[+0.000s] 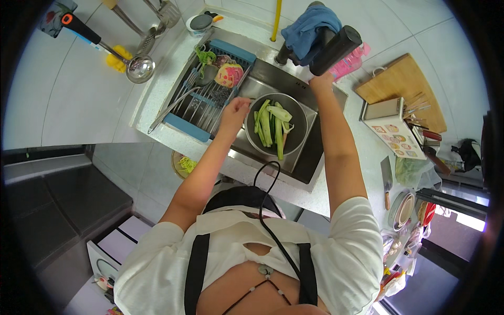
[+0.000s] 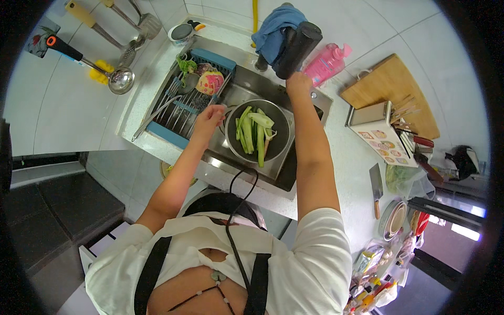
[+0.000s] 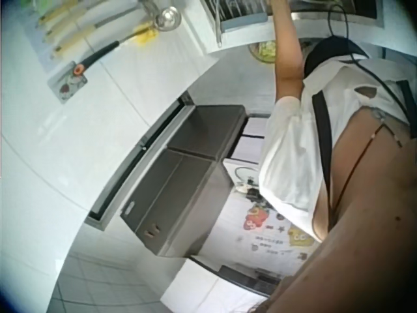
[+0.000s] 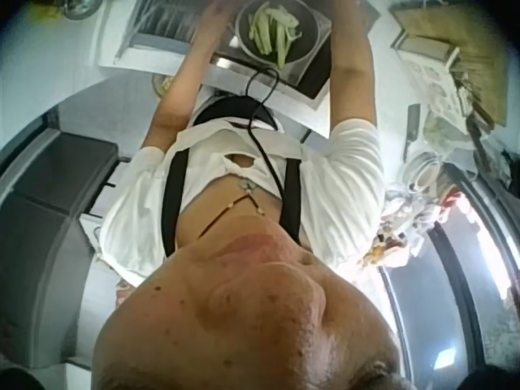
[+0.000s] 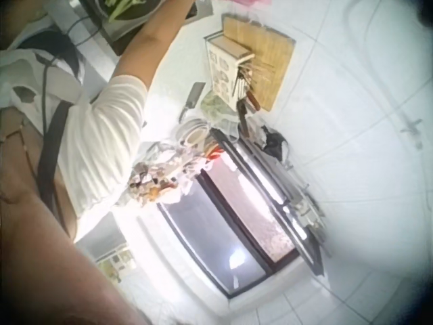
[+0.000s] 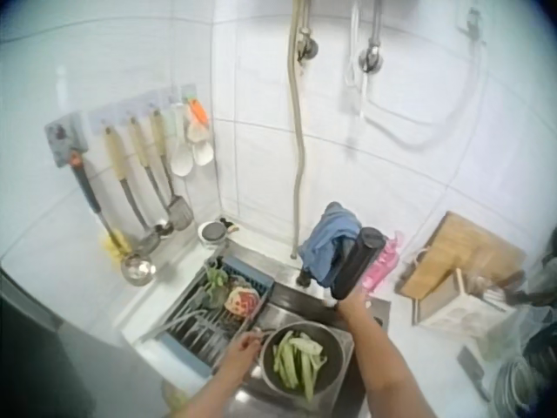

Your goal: The person sorts through green leafy vegetables in a plastic bag, uses a peeler on a cucumber-like vegetable, and places the peeled pieces into a bowl in the sink for washing.

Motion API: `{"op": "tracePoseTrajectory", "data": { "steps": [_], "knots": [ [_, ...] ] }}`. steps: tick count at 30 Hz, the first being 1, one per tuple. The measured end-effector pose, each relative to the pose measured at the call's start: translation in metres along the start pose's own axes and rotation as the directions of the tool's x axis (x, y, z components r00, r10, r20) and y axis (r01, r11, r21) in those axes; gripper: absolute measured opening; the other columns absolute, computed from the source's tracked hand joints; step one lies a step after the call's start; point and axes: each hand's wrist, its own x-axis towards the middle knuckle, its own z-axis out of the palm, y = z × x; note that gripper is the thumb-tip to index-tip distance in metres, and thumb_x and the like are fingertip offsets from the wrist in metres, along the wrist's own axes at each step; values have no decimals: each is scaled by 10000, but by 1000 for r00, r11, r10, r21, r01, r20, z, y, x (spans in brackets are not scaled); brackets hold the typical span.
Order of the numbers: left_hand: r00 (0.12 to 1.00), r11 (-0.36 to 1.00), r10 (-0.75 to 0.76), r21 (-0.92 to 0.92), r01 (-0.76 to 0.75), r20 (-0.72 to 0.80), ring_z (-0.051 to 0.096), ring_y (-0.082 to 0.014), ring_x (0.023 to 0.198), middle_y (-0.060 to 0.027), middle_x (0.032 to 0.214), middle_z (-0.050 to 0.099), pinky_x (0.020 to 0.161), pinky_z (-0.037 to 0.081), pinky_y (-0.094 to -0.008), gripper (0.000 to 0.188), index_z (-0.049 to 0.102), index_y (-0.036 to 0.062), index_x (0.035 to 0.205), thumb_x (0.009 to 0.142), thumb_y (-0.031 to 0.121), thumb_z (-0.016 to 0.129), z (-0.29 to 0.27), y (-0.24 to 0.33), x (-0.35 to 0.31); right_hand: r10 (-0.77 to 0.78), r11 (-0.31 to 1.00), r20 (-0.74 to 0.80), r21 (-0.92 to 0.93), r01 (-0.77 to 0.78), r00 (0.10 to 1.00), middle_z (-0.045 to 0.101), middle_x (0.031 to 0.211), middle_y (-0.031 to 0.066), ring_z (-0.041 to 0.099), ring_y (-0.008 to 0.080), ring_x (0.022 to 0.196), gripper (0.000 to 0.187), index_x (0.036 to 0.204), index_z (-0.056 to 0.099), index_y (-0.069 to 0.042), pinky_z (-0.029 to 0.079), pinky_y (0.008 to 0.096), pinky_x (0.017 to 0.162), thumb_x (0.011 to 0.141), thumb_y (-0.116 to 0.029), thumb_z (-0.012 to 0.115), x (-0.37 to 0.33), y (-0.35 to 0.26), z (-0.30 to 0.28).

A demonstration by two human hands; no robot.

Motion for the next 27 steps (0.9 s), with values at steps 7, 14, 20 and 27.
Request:
{"op": "tracePoseTrajectory", "data": {
  "steps": [7,14,20,27],
  "knots": [
    [1000,999,-6,40,7,-24,514,-95,748,-29,820,573,664,408,-218,155,562,23,940,813,87,501,1,-13,10,210,848,92,479,-228,973,546,972,214,531,383,875,400,1148,420,-25,446,424,721,764,-128,464,-65,-20,-24],
    [984,978,-180,108,180,-12,492,-103,852,-10,912,543,751,374,-229,222,540,47,1026,822,130,508,-8,-59,11,484,595,587,323,-736,649,586,853,231,595,351,729,443,1109,410,51,481,410,655,769,-209,524,-232,-25,56],
    [864,865,-487,67,497,-129,450,-188,998,-81,1062,507,843,348,-332,407,431,59,1154,789,194,552,-6,-89,10,362,479,833,219,-850,418,597,702,185,603,222,496,325,1011,408,59,486,300,402,757,-97,540,-245,5,101],
    [747,747,-665,-28,665,-1,362,-258,1142,-133,1234,390,935,295,-410,496,376,28,1191,793,264,556,-10,-101,24,425,532,690,334,-778,586,592,686,185,606,247,524,324,993,426,20,501,320,451,712,-63,565,-218,-32,72]
  ]
}}
